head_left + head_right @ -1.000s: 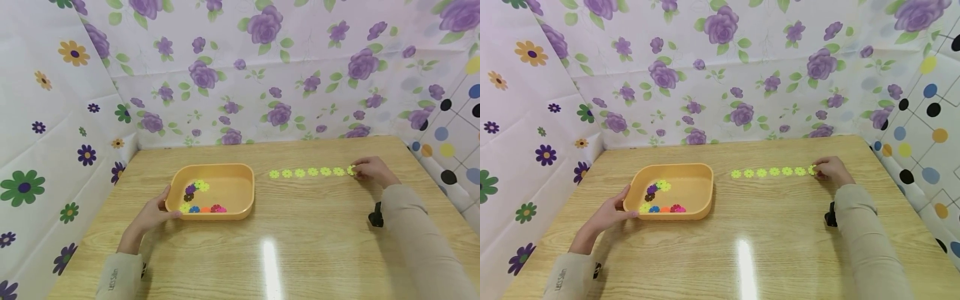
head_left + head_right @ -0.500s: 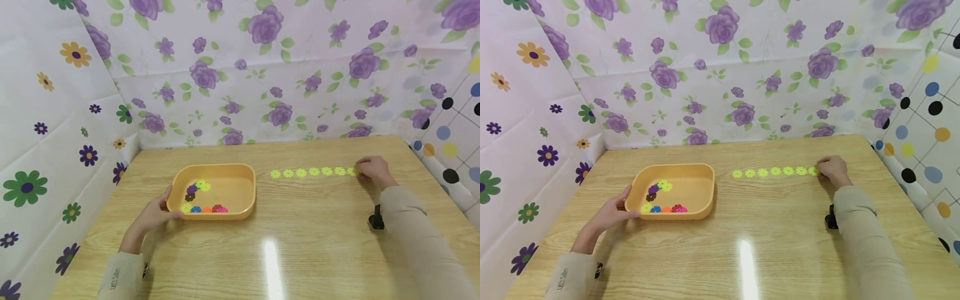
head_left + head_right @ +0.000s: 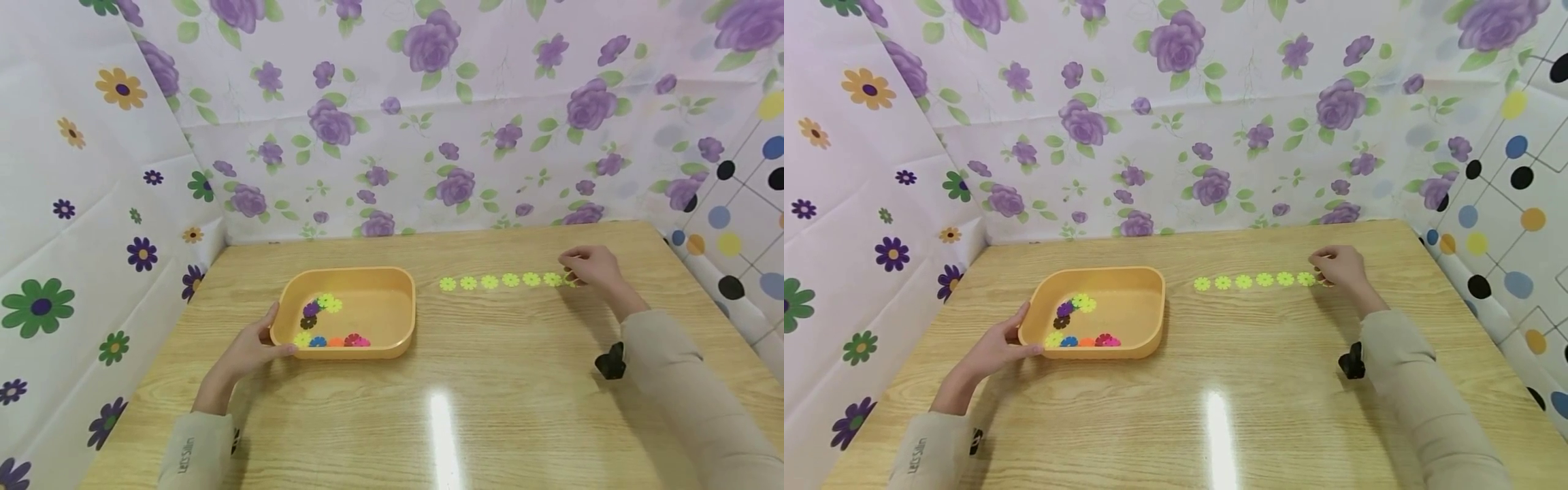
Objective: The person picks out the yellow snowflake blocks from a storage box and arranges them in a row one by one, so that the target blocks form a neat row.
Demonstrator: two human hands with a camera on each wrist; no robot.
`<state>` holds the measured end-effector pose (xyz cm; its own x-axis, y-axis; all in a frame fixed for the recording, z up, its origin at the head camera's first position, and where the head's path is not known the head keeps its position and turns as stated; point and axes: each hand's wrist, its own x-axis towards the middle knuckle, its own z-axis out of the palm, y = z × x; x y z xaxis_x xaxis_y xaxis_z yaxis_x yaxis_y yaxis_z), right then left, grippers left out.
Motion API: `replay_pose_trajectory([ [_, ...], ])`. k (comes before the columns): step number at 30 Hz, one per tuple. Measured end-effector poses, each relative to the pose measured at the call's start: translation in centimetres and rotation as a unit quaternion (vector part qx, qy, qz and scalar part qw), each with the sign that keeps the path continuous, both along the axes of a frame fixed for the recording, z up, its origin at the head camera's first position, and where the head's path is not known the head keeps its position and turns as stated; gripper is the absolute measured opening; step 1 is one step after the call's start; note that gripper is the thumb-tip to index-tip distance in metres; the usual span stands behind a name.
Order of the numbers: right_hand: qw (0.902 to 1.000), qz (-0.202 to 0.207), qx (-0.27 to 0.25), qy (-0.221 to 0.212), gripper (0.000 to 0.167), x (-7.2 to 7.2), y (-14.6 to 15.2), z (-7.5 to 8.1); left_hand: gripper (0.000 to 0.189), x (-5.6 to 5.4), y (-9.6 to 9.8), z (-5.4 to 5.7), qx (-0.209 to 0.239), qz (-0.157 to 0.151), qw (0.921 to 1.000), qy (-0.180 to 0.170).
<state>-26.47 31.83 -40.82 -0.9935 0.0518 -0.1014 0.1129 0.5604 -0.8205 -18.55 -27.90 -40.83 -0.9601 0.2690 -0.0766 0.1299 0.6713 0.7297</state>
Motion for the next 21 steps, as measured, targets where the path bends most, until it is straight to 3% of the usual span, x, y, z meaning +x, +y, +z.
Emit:
replay_pose_trajectory([
  [10,0.9992,0.034,-0.017,0.012,0.044,0.9,-4.0,1.9,0.097,0.1,-0.1,-0.1,0.006,-0.001,1.0000,-0.002],
  [21,0.9949,0.086,-0.040,0.033,0.037,1.4,-9.4,2.1,0.097,0.0,-0.1,0.0,0.007,-0.006,1.0000,0.001],
])
